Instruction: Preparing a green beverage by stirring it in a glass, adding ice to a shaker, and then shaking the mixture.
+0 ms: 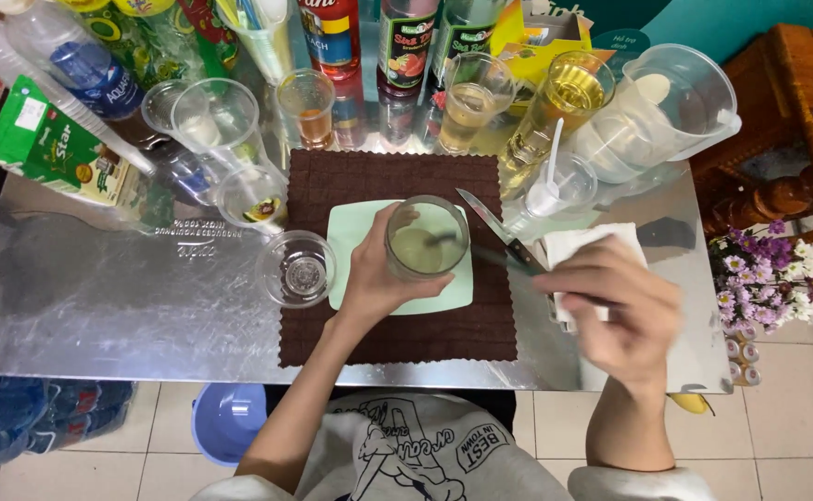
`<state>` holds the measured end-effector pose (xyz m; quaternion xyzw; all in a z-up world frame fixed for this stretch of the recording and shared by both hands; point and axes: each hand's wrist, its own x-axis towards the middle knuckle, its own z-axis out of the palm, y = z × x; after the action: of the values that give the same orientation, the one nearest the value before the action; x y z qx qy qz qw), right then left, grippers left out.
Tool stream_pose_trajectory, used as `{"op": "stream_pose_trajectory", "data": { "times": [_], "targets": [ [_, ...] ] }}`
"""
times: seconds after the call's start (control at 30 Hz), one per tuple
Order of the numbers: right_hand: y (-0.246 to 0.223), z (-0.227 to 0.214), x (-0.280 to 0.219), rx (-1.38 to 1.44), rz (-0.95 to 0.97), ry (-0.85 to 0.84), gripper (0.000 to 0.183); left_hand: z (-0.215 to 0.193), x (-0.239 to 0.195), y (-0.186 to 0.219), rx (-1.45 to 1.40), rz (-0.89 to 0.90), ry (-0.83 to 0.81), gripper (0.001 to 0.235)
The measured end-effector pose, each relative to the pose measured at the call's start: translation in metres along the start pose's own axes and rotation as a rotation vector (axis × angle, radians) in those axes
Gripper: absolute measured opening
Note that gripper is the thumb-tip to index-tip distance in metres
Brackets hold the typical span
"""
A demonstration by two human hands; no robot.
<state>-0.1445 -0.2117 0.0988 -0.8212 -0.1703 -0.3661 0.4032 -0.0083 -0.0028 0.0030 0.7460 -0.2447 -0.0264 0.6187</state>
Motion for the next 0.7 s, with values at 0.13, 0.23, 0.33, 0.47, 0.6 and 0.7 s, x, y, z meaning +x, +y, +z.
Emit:
{"op": "stream_pose_trajectory", "data": {
  "times": [0.13, 0.23, 0.33, 0.47, 0.6, 0.7],
  "targets": [
    [0.009, -0.009, -0.013, -0.036, -0.085, 0.124, 0.033, 0.006, -0.005, 0.002, 0.086, -0.016, 0.057, 0.097],
    [-0.003, -0.007, -0.013, 0.007, -0.028, 0.033, 0.024, 0.011, -0.009, 0.004, 0.176, -0.026, 0.103, 0.099],
    [0.003, -0.015, -0.033, 0.033, -0.101, 0.207, 0.038, 0.011, -0.017, 0.008, 0.134, -0.059, 0.124, 0.098],
    [-0.001, -0.003, -0.050, 0.113, 0.033, 0.180, 0.029, 0.012, -0.031, 0.014, 0.148, -0.082, 0.166, 0.094],
    [0.013, -0.004, -0.072, 0.396, 0.407, 0.708, 0.033, 0.005, -0.054, 0.026, 0.061, -0.090, 0.125, 0.099],
    [0.002, 0.022, -0.066, 0.625, 0.729, 0.909, 0.023, 0.003, -0.081, 0.033, 0.083, -0.117, 0.114, 0.099]
  ]
}}
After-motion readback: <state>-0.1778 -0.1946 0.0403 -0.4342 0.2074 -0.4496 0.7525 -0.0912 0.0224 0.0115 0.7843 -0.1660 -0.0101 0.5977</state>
